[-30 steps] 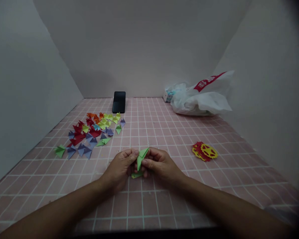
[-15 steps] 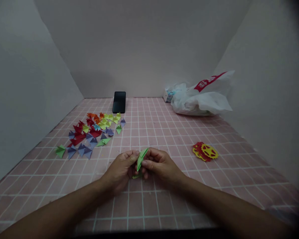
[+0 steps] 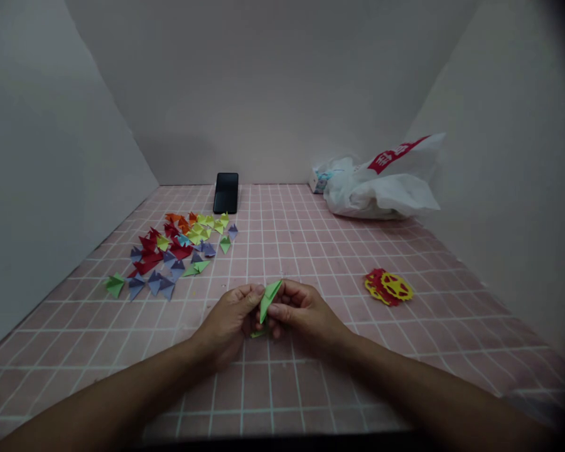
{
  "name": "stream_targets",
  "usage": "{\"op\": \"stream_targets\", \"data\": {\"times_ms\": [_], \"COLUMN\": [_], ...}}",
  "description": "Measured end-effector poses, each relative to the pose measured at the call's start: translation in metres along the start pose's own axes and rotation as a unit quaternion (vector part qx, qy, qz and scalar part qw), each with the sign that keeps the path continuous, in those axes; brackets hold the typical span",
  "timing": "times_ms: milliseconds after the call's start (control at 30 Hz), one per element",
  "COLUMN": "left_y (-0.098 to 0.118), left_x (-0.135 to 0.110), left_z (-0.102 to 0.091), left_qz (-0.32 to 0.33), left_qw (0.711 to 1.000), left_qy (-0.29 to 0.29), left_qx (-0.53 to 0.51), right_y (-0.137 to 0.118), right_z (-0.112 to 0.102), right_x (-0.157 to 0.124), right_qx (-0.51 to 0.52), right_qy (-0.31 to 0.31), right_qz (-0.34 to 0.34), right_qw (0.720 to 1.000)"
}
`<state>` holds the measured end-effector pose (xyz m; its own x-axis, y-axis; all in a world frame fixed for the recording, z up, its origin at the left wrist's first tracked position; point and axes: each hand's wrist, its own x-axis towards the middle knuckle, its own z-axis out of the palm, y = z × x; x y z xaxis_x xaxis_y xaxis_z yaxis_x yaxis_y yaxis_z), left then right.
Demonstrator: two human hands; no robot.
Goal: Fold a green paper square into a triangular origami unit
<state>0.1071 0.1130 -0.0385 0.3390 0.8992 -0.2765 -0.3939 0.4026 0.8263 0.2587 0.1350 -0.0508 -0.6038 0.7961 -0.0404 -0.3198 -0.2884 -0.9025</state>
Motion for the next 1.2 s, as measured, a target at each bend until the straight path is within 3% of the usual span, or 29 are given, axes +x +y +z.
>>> {"op": "stream_targets", "data": {"times_ms": [1200], "left_y": [-0.0019], "left_x": [0.0014], "left_z": [-0.0006], "left_qz": [-0.013], "left_qw": [1.000], "left_qy": [0.003], "left_qx": [-0.007], "right_y": [0.0008], "right_z": [-0.0010], "right_x": [0.0002], "right_qx": [-0.011], "right_qy": [0.003], "right_qz": [0.003], "right_qw": [1.000]}}
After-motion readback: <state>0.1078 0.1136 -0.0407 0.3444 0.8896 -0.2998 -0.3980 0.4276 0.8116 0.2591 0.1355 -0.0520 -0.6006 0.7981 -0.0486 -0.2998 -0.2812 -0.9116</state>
